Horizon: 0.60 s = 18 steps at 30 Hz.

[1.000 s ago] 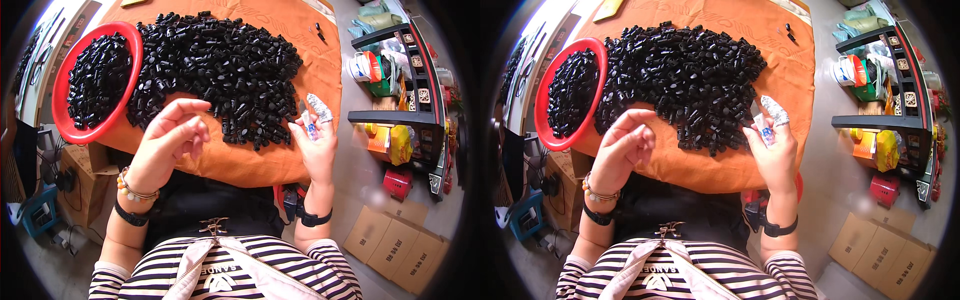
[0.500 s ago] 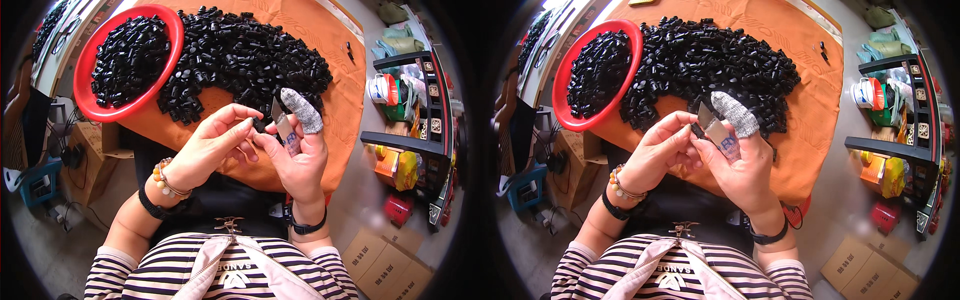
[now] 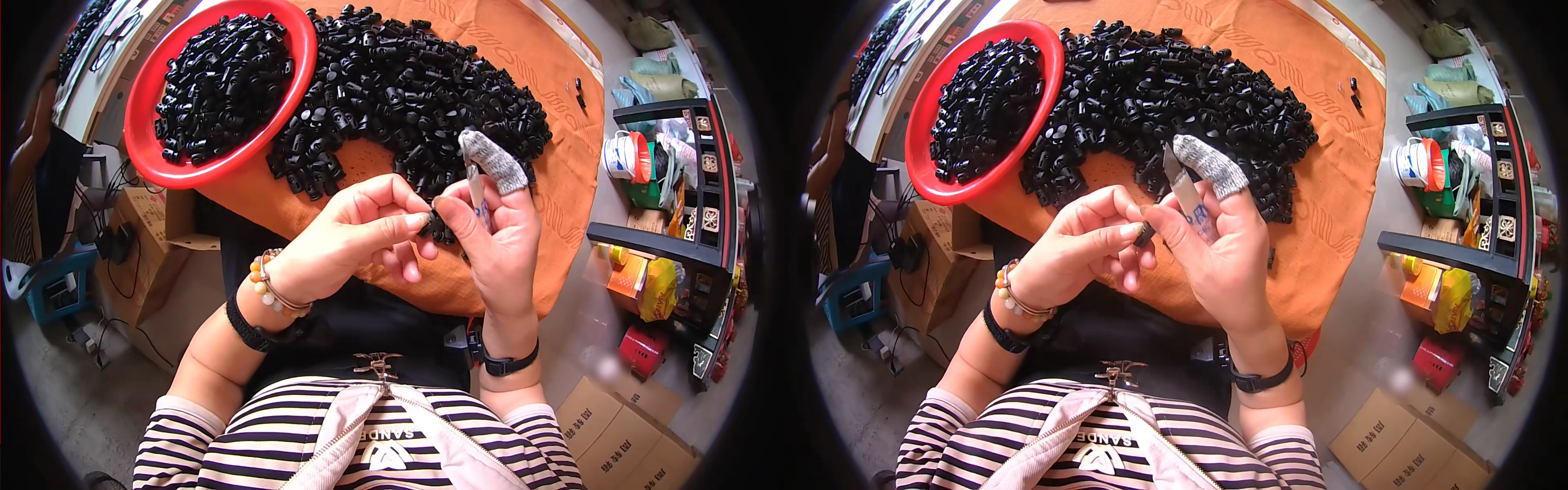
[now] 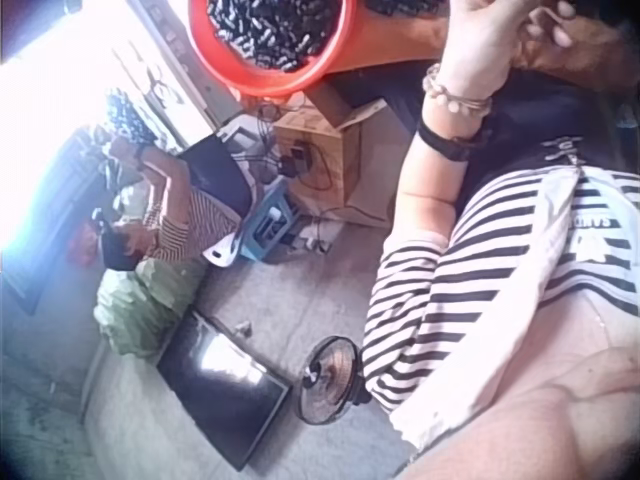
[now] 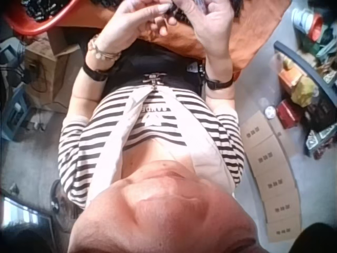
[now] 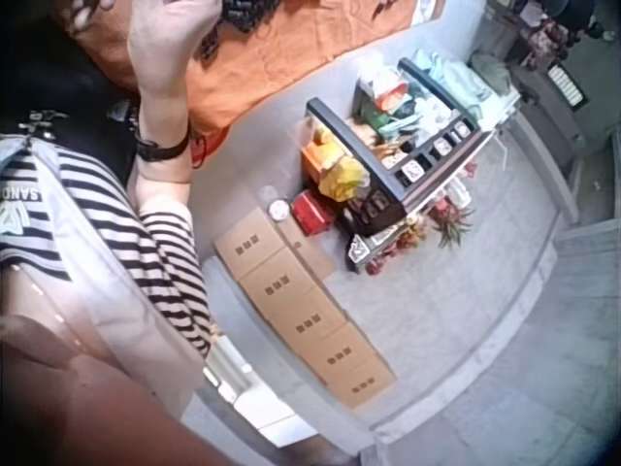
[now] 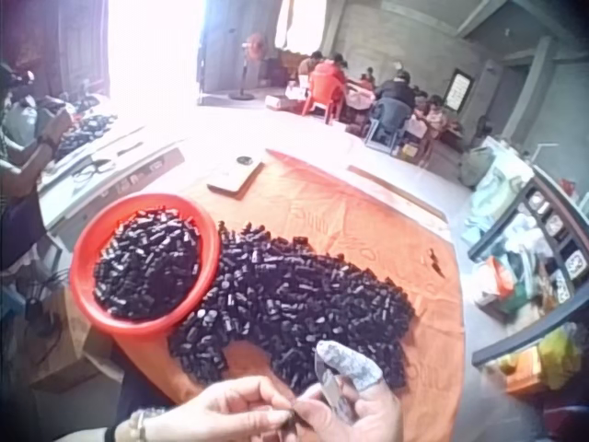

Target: The recorder is inspecting and cleaning small black plastic shoe components (possibly eyelets or heel caps) using a small blade to trim excess material.

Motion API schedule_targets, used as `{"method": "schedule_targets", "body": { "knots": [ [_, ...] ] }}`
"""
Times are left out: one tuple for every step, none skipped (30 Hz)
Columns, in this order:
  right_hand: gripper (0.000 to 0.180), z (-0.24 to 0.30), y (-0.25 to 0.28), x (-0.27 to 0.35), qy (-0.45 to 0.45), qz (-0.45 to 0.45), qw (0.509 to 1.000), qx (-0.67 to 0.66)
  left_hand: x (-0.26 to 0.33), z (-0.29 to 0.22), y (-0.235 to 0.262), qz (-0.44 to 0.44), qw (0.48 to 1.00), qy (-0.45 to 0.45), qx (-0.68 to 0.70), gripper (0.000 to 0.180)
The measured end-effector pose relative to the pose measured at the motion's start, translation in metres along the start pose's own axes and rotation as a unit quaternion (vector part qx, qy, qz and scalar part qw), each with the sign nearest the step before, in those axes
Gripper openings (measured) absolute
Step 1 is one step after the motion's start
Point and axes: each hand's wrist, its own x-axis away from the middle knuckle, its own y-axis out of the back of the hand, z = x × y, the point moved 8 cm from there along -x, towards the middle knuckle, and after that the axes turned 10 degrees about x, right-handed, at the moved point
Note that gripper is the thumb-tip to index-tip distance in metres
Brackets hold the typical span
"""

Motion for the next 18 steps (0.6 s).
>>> {"method": "schedule_targets", "body": {
  "knots": [
    [0.050, -0.003, -0.001, -0.002, -0.002, 0.001, 1.000, -0.006, 0.000, 0.001, 0.002, -0.001, 1.000, 0.000, 0.000, 0.017],
    [0.050, -0.005, -0.002, -0.003, -0.004, 0.002, 1.000, -0.012, 0.001, 0.003, 0.003, 0.005, 0.999, 0.007, 0.036, 0.018],
    [0.052, -0.002, -0.002, -0.004, 0.009, 0.000, 1.000, 0.022, 0.001, 0.004, 0.002, 0.014, 0.997, 0.015, 0.072, 0.020],
    [0.052, -0.003, 0.000, -0.004, 0.010, -0.001, 1.000, 0.023, 0.000, 0.003, 0.001, 0.014, 0.997, 0.015, 0.072, 0.020],
    [0.051, -0.004, 0.001, -0.004, 0.021, 0.012, 1.000, -0.003, -0.002, 0.001, 0.001, 0.005, 0.996, 0.001, 0.094, 0.021],
    [0.051, -0.005, 0.001, -0.004, 0.033, 0.026, 0.999, -0.031, -0.002, -0.001, 0.003, -0.007, 0.993, -0.014, 0.115, 0.023],
    [0.053, -0.003, 0.001, -0.004, 0.031, 0.023, 0.998, -0.044, -0.003, -0.003, 0.003, -0.011, 0.992, -0.013, 0.124, 0.027],
    [0.053, -0.003, 0.000, -0.003, 0.032, 0.025, 0.998, -0.045, -0.003, -0.003, 0.004, -0.013, 0.992, -0.015, 0.123, 0.027],
    [0.055, -0.005, 0.000, -0.001, 0.018, 0.019, 0.999, -0.023, -0.003, -0.005, 0.005, -0.012, 0.990, -0.024, 0.137, 0.028],
    [0.057, -0.006, -0.001, 0.002, 0.005, 0.014, 1.000, 0.000, -0.004, -0.006, 0.006, -0.012, 0.988, -0.034, 0.151, 0.029],
    [0.053, -0.005, -0.001, 0.004, -0.005, 0.008, 1.000, -0.006, -0.004, -0.008, 0.006, -0.013, 0.988, -0.034, 0.150, 0.029],
    [0.053, -0.004, -0.001, 0.005, -0.005, 0.009, 1.000, -0.007, -0.003, -0.008, 0.005, -0.018, 0.987, -0.029, 0.159, 0.029],
    [0.049, -0.006, -0.001, 0.007, -0.009, 0.012, 1.000, -0.009, -0.003, -0.008, 0.004, -0.022, 0.985, -0.023, 0.168, 0.028],
    [0.045, -0.007, 0.000, 0.009, -0.012, 0.016, 1.000, -0.011, -0.003, -0.008, 0.004, -0.022, 0.985, -0.023, 0.168, 0.028],
    [0.044, -0.010, 0.001, 0.011, -0.021, 0.028, 0.999, 0.000, -0.003, -0.008, 0.006, -0.030, 0.986, -0.024, 0.163, 0.027],
    [0.041, -0.007, -0.001, 0.013, -0.028, 0.025, 0.999, -0.012, -0.003, -0.008, 0.007, -0.038, 0.987, -0.026, 0.157, 0.027],
    [0.039, -0.006, -0.004, 0.014, -0.017, 0.030, 0.999, -0.006, -0.003, -0.008, 0.006, -0.038, 0.987, -0.026, 0.157, 0.027],
    [0.038, -0.005, -0.007, 0.015, -0.007, 0.035, 0.999, -0.001, -0.003, -0.009, 0.006, -0.051, 0.986, -0.025, 0.157, 0.025]
  ]
}}
